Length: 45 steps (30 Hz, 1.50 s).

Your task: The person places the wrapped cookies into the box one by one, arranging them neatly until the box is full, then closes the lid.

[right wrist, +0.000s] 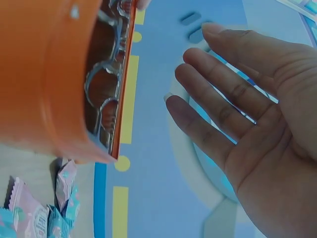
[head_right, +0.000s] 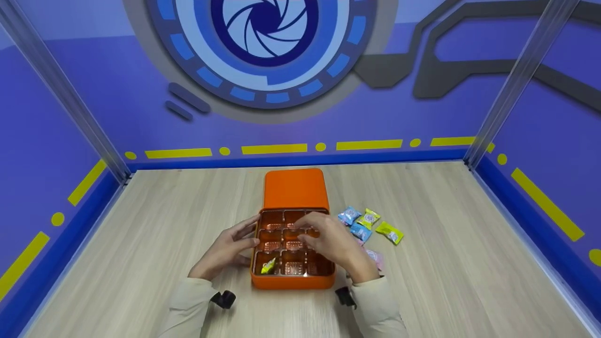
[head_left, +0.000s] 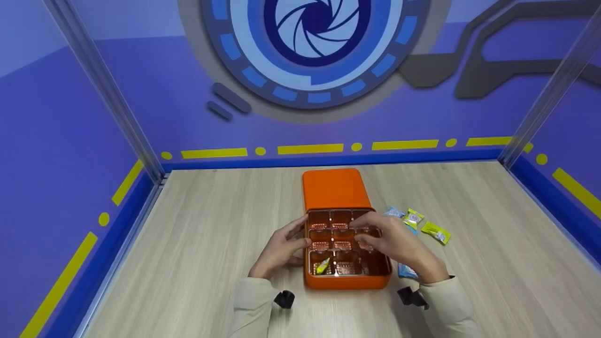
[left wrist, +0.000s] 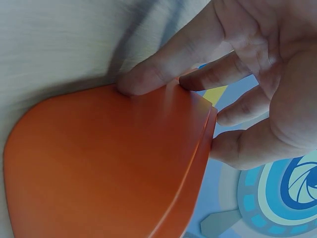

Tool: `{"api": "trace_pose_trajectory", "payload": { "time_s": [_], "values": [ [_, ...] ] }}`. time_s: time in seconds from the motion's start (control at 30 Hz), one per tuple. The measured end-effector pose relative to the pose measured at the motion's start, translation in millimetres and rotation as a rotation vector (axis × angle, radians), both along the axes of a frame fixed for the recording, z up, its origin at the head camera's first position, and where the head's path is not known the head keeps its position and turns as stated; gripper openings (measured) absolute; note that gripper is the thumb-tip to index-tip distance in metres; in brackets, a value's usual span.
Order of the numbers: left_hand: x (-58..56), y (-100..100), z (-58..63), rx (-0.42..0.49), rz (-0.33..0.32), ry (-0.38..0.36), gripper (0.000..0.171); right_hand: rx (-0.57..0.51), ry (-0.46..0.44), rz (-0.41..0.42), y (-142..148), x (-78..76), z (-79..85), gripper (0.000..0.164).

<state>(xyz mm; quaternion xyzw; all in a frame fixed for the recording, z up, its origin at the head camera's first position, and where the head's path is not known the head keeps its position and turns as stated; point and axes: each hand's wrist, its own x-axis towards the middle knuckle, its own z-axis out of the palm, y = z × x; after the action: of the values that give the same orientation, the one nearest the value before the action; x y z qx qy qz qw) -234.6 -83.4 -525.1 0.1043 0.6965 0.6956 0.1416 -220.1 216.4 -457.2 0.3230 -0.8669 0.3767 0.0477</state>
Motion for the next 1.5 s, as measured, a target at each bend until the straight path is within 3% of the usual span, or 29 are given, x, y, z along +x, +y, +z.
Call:
{"api": "trace_pose_trajectory", "payload": {
  "time_s": [0.17, 0.47, 1.17, 1.5],
  "values": [
    [-0.1, 1.0, 0.0, -0.006, 0.004, 0.004, 0.072, -0.007, 0.051, -0.034, 7.5, -1.4, 0.3, 0.028],
    [-0.3, 1.6, -1.0, -0.029, 0.014, 0.009, 0.073, -0.02, 0.04, -0.105, 19.5, -2.5, 0.9, 0.03],
    [0.6, -0.5, -1.7, -0.027, -0.001, 0.039, 0.071, -0.083, 0.109, -0.241, 54.3, -9.1, 0.2, 0.033],
    [0.3, -1.0, -1.0, -0.02, -0.008, 0.038, 0.07, -0.063, 0.14, -0.317, 72.3, -9.6, 1.1, 0.033]
  ]
}}
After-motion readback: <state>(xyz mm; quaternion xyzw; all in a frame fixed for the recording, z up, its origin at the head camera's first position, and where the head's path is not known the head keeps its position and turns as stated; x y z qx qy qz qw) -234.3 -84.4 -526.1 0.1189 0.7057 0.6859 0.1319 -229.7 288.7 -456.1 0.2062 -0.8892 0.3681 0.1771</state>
